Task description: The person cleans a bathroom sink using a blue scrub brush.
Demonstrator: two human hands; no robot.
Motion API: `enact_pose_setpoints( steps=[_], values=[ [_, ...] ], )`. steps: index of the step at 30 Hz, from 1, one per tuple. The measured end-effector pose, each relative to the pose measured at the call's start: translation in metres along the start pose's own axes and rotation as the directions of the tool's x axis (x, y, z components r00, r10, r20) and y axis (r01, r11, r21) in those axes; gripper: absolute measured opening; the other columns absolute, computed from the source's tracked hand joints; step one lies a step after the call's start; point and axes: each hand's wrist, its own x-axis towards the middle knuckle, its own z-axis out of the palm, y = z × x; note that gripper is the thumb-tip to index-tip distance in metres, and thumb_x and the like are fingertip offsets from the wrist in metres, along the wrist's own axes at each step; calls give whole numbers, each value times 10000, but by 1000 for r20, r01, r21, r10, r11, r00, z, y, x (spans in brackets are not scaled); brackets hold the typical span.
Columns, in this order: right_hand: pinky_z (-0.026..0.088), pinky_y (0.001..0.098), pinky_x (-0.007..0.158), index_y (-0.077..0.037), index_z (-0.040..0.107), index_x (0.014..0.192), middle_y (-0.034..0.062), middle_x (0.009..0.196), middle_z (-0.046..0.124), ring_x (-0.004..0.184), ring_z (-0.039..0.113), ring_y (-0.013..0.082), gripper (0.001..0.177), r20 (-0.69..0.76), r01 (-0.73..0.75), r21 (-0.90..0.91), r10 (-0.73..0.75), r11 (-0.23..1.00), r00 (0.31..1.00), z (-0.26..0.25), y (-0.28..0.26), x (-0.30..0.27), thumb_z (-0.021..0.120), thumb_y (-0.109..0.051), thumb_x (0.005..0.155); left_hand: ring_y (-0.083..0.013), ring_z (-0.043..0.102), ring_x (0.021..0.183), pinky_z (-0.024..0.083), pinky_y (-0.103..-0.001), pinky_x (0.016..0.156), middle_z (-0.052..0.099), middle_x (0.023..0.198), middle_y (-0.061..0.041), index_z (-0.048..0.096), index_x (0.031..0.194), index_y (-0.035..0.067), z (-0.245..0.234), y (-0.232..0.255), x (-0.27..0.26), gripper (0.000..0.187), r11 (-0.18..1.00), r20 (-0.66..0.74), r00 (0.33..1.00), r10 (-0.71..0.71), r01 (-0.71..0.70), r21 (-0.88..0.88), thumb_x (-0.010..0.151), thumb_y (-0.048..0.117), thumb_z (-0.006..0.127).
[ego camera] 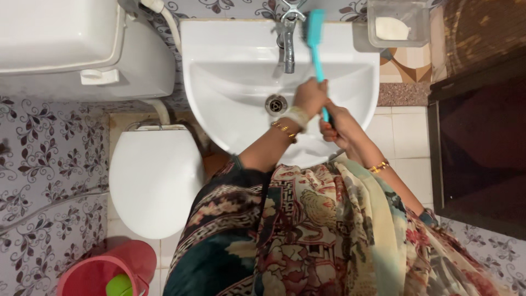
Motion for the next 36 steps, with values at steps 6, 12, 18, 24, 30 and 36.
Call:
enact_pose_setpoints(
  steps=[6, 12, 18, 24, 30, 36],
  values=[
    [205, 253, 343, -121, 462, 854, -54, 525, 342, 374, 256, 70, 418, 2, -3, 59, 3, 998, 1000, -12, 8, -11, 434, -463, 1092, -362, 749, 622, 597, -443, 647, 726, 711, -213, 584, 966, -39, 7, 4, -18, 380, 996, 11, 999, -36, 37, -82, 979, 334, 516],
    [222, 250, 350, -127, 451, 852, -36, 511, 362, 368, 261, 82, 447, -55, 57, 226, -45, 972, 997, -23, 22, -28, 382, -498, 1091, -420, 721, 792, 564, -508, 789, 719, 796, -251, 623, 1030, -40, 52, 11, 3, 437, 976, 73, 997, 22, -38, 215, 971, 382, 529],
    [182, 243, 345, -129, 466, 831, -35, 519, 379, 367, 241, 68, 444, 43, -75, -7, 75, 997, 996, 16, 1, 6, 380, -487, 1080, -387, 751, 718, 591, -473, 717, 730, 746, -223, 632, 928, -37, -23, -3, -13, 443, 1000, -74, 997, 8, -8, 8, 969, 386, 508],
    [198, 271, 315, -92, 356, 679, -19, 469, 323, 334, 257, 104, 678, 90, -35, -12, 36, 999, 995, -12, 29, -37, 397, -586, 1142, -444, 714, 806, 561, -510, 794, 715, 781, -267, 591, 1052, -72, 36, -7, -29, 459, 972, -27, 996, 81, -73, 223, 991, 378, 527],
    [210, 255, 346, -107, 479, 836, -29, 530, 388, 389, 286, 80, 462, -208, -16, 69, 30, 997, 978, 7, 41, -47, 407, -497, 1074, -456, 699, 798, 553, -523, 787, 707, 793, -273, 618, 1026, -61, 29, -15, -41, 424, 974, 1, 997, 77, -76, 212, 980, 349, 521],
    [251, 259, 363, -95, 477, 847, -13, 554, 419, 385, 291, 82, 424, 28, -65, 22, 65, 998, 997, 25, 44, -42, 420, -443, 1084, -387, 715, 645, 556, -472, 642, 697, 670, -205, 612, 903, -43, -13, -17, -64, 418, 991, -110, 988, 105, -95, 96, 1009, 349, 513]
  ],
)
